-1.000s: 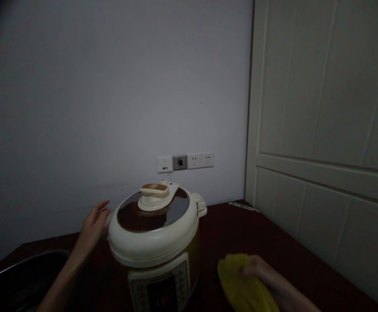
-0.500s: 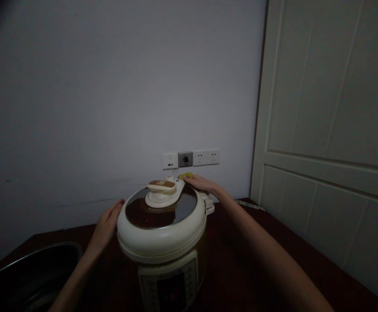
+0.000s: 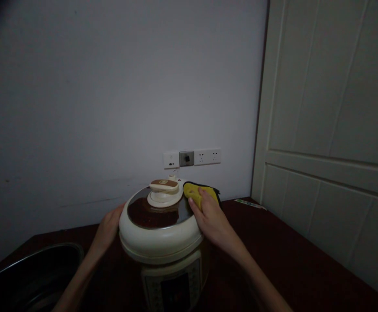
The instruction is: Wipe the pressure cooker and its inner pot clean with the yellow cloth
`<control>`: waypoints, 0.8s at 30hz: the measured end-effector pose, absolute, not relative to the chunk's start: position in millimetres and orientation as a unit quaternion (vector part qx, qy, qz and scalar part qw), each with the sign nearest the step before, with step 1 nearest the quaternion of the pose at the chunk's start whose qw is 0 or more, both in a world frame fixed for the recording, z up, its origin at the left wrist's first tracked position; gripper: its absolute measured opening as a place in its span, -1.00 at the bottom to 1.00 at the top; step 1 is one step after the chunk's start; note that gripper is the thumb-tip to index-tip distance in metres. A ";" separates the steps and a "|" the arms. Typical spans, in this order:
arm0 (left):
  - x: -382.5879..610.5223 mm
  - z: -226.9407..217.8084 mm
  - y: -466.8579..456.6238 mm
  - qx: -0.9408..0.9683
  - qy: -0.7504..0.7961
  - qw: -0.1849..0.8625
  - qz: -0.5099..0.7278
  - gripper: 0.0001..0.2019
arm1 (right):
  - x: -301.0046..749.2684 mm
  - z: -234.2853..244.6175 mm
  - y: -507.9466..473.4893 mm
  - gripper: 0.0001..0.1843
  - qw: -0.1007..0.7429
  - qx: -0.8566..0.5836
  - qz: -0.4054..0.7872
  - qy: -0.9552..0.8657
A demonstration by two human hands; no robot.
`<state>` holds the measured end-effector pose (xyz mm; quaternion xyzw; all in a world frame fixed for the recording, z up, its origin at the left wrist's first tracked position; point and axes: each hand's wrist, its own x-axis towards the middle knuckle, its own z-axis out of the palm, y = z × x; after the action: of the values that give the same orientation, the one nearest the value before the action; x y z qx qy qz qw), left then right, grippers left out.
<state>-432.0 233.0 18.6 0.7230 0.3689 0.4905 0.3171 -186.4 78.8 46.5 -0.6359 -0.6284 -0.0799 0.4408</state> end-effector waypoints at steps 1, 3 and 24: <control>-432.0 18.3 233.3 0.723 0.366 0.317 0.492 -0.57 | -192.9 41.6 71.7 -0.39 0.446 -0.643 -0.082 -0.618; -431.8 18.5 233.6 0.725 0.363 0.320 0.490 -0.58 | -199.0 37.5 65.3 -0.34 0.444 -0.659 -0.082 -0.601; -432.2 23.2 230.3 0.735 0.402 0.282 0.467 -0.52 | -160.9 60.8 114.1 -0.36 0.398 -0.728 -0.042 -0.557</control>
<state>-432.2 230.3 23.2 0.7349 0.4023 0.4675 0.2820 -160.9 114.1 60.8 -0.7283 -0.5566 -0.0419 0.3975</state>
